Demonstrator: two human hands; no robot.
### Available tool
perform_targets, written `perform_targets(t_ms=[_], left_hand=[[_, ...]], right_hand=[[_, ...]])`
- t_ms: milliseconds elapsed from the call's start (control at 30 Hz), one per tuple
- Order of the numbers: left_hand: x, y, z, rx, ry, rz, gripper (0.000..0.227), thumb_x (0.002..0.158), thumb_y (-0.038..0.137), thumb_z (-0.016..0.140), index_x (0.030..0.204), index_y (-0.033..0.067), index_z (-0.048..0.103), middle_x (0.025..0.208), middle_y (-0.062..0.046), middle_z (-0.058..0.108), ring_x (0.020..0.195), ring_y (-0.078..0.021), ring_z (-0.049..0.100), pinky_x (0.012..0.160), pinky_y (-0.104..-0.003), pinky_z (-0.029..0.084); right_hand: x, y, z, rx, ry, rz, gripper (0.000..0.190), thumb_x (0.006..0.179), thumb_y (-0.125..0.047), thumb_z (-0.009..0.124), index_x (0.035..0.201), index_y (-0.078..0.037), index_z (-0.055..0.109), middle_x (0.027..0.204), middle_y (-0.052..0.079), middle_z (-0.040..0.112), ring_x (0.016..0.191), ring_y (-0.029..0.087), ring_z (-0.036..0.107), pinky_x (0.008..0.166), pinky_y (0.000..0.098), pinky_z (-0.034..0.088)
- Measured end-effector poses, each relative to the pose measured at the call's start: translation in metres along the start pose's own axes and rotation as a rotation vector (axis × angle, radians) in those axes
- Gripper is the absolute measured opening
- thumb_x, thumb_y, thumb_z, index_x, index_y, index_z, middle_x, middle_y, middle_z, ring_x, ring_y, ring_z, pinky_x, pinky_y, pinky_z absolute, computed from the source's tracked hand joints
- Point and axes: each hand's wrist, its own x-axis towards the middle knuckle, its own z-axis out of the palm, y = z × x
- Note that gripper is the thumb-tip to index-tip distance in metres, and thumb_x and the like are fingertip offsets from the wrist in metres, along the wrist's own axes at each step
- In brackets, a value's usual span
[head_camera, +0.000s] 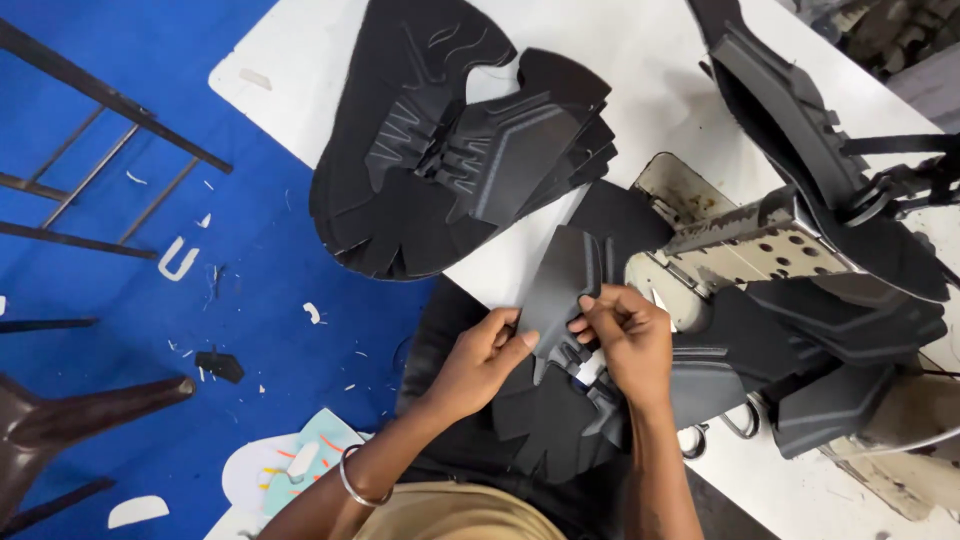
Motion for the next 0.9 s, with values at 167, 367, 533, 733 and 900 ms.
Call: perform_targets(t_ms=[167,367,533,733,900], left_hand=[[0.002,0.010,0.001,0.127,-0.002,-0.022,0.027,0.100,0.015,0.066,0.122,0.0019,0.060,0.081,-0.006,0.072,0.066,-0.0052,0.055,0.057,-0.027,0.046],[0.003,-0.001,0.002,0.035,-0.005,0.044,0.027,0.099,0.011,0.066,0.123,0.0013,0.059,0.088,-0.006,0.074,0.076,-0.0035,0.062,0.065,-0.024,0.053],[0.004,-0.006,0.004,0.000,0.014,-0.008,0.025,0.095,0.007,0.069,0.118,0.0002,0.062,0.086,-0.006,0.076,0.074,-0.0037,0.063,0.063,-0.023,0.052],[-0.018,0.060,-0.001,-0.252,-0.253,0.053,0.029,0.098,0.009,0.069,0.122,-0.0057,0.062,0.094,-0.002,0.073,0.083,-0.0028,0.063,0.072,-0.022,0.051],[-0.020,0.111,0.011,-0.229,-0.503,-0.022,0.032,0.095,0.010,0.071,0.122,-0.0062,0.064,0.087,-0.004,0.075,0.076,-0.0036,0.063,0.067,-0.024,0.050]], right_hand=[[-0.005,0.019,-0.004,0.006,0.016,-0.067,0.004,0.096,0.001,0.066,0.094,0.004,0.068,0.078,0.008,0.071,0.071,0.015,0.073,0.062,0.0268,0.058],[-0.005,0.033,-0.011,0.064,0.023,-0.104,0.003,0.094,0.006,0.065,0.096,0.005,0.065,0.080,0.009,0.071,0.074,0.016,0.073,0.065,0.0272,0.060],[-0.008,0.032,-0.015,0.030,-0.017,-0.114,0.004,0.096,0.004,0.066,0.099,0.005,0.067,0.083,0.009,0.070,0.075,0.015,0.072,0.066,0.0277,0.058],[-0.056,-0.078,-0.029,-0.046,0.360,-0.252,0.042,0.094,-0.008,0.067,0.133,0.004,0.054,0.118,0.003,0.068,0.107,0.008,0.065,0.094,0.0218,0.051],[-0.110,-0.081,-0.086,0.299,0.285,-0.063,0.027,0.102,-0.007,0.063,0.120,0.012,0.068,0.096,0.007,0.069,0.082,0.010,0.059,0.072,0.0240,0.044]])
